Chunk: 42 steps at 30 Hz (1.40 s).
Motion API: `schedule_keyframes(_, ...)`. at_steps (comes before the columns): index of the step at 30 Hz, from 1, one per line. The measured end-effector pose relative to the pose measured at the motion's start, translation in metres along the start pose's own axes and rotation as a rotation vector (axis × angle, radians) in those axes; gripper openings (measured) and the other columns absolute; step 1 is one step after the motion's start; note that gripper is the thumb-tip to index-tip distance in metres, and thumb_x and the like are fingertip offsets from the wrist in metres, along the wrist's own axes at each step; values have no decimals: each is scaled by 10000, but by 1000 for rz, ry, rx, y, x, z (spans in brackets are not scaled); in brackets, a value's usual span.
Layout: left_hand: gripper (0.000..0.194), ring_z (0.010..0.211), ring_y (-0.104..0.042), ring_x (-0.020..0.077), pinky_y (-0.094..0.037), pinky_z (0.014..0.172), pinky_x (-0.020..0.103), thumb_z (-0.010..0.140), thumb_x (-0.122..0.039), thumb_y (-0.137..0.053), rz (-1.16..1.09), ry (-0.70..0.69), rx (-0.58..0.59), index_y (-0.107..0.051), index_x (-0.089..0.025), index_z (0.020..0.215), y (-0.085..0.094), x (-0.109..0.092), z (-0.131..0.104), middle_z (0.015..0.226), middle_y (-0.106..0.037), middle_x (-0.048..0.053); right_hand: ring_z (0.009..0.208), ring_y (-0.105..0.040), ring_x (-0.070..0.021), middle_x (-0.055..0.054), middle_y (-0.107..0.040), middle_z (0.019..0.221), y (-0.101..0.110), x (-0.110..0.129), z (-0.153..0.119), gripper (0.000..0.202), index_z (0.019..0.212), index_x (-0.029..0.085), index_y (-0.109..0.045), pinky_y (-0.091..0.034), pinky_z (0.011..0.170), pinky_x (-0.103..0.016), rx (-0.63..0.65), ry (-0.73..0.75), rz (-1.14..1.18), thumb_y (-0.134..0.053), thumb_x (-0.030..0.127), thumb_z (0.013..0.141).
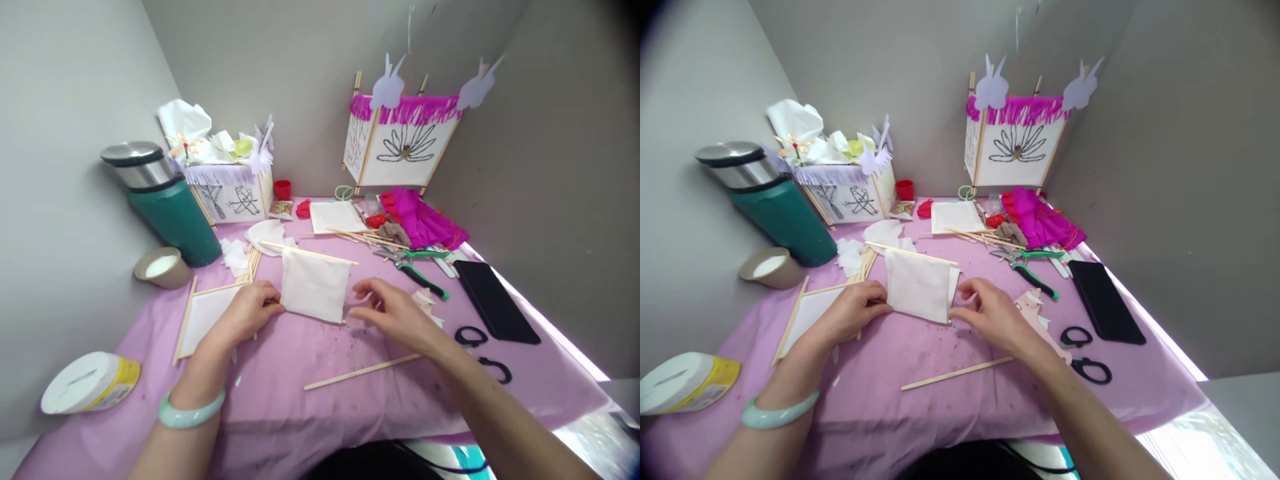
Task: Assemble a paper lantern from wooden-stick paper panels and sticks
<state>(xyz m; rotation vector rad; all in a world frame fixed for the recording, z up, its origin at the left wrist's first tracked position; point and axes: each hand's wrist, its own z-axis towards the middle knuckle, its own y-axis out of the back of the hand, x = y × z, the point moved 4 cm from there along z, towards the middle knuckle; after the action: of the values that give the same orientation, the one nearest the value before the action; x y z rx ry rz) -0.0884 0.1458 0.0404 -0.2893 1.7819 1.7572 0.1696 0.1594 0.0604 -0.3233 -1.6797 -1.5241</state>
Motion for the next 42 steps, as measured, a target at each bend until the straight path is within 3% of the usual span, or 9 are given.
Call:
schedule_keyframes(4,142,722,-561,150,-411,673,248,798,-229,-571,-3,-11,7,-670,-177,712,-2,0,0,757,-626,30,849,-595,-189,-61,-625,1009,32,35,12,264,1022,201,-598,-463,737,-320,-276,198,-153,-593,387,835)
schedule_keyframes(7,153,741,-559,155,-412,685,251,798,-238,-577,20,-25,-12,-659,-178,684,-2,0,-1,752,-617,32,996,-570,-235,-85,-630,1044,25,58,24,253,1065,189,-616,-435,856,-363,-250,345,-296,-596,310,844)
schedule_keyframes(10,153,767,-560,159,-420,703,258,803,-237,-567,29,-30,-21,-669,-177,706,-1,-1,-2,781,-612,39,940,-592,-224,-79,-663,956,12,63,35,190,1019,186,-652,-434,820,-339,-170,315,-373,-543,243,875)
schedule_keyframes(17,161,784,-569,166,-434,726,266,815,-185,-518,69,-63,2,-665,-181,749,2,-5,-2,802,-621,44,918,-603,-193,-53,-678,1001,11,58,39,206,1023,201,-650,-417,795,-296,-147,273,-270,-499,233,886)
schedule_keyframes(21,158,797,-583,177,-427,712,268,796,-139,-501,194,-57,8,-648,-195,772,19,-15,0,800,-645,38,870,-594,-178,-33,-677,944,22,51,39,183,961,198,-651,-408,742,-278,-136,225,-189,-493,214,871)
schedule_keyframes(27,195,837,-613,191,-429,696,280,783,-146,-511,340,-92,25,-611,-224,931,67,-59,14,920,-670,29,745,-552,-161,-16,-631,778,35,17,32,152,747,181,-606,-378,664,-264,-122,122,-180,-502,241,841)
schedule_keyframes(30,193,788,-611,179,-421,663,274,780,-134,-503,380,-156,21,-615,-225,908,77,-88,28,861,-666,14,712,-557,-163,-16,-643,756,28,-5,26,144,714,182,-630,-377,646,-261,-47,36,-190,-526,230,801)
schedule_keyframes(36,229,749,-611,149,-445,660,257,773,-141,-530,197,-211,-33,-618,-212,973,66,-115,35,861,-663,12,752,-627,-201,-54,-726,858,16,-32,15,204,855,174,-720,-408,656,-272,25,-69,-30,-547,189,748)
schedule_keyframes(42,219,790,-637,159,-491,709,269,789,-273,-607,-106,59,-254,-639,-216,998,29,-84,6,893,-696,17,727,-649,-208,-45,-740,829,22,-32,10,195,837,194,-728,-405,616,-270,16,-27,-52,-545,223,777)
